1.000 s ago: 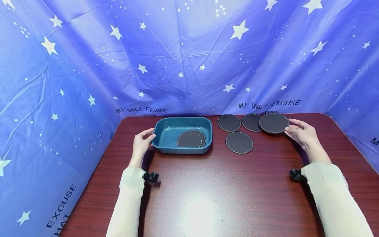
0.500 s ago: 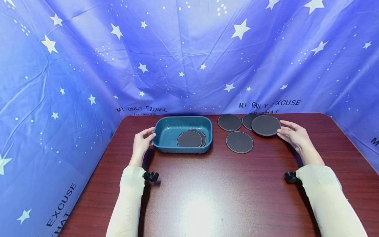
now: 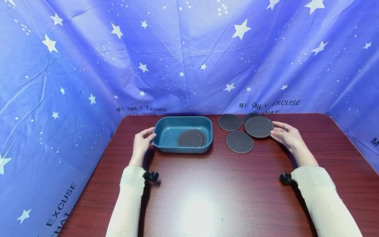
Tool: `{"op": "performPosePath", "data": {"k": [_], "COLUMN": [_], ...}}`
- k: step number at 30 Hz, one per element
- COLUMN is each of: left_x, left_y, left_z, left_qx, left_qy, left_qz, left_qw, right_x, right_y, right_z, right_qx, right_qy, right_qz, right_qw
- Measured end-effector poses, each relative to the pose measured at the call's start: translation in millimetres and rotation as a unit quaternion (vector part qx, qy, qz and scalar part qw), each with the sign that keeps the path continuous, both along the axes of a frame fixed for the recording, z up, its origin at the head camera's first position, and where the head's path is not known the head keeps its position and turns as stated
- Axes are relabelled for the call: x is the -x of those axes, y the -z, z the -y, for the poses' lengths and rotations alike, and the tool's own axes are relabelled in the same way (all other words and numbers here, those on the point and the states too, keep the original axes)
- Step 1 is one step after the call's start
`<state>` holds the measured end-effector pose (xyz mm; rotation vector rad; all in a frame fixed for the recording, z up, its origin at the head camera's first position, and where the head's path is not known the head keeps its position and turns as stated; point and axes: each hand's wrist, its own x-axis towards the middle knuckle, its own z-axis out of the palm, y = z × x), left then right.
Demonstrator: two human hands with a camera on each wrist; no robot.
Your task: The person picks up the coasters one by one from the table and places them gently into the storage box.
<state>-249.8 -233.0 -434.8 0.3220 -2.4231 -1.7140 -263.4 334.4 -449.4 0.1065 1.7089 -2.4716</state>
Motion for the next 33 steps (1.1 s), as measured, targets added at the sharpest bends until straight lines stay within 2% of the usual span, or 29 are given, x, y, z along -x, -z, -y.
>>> {"op": "performPosePath", "data": {"k": [4, 15, 33], "left_x": [0.0, 1.5, 1.3], "left_y": [0.1, 1.4, 2.3], "left_z": [0, 0, 0], "left_qx": [0.001, 0.004, 0.006], "left_qy": [0.001, -0.004, -0.004], "left_qz": [0.001, -0.005, -0.005], "left_qw": [1.0000, 1.0000, 1.0000], "right_x": [-0.8, 0.7, 3.3], "right_y": [-0.7, 1.3, -8.3], "right_z": [6, 21, 47], "right_qx": [-0.003, 0.034, -0.001], "right_qy": [-0.007, -0.035, -0.041], "right_qz": [-0.004, -0.035, -0.022], "right_qw": [1.000, 0.998, 0.999]}}
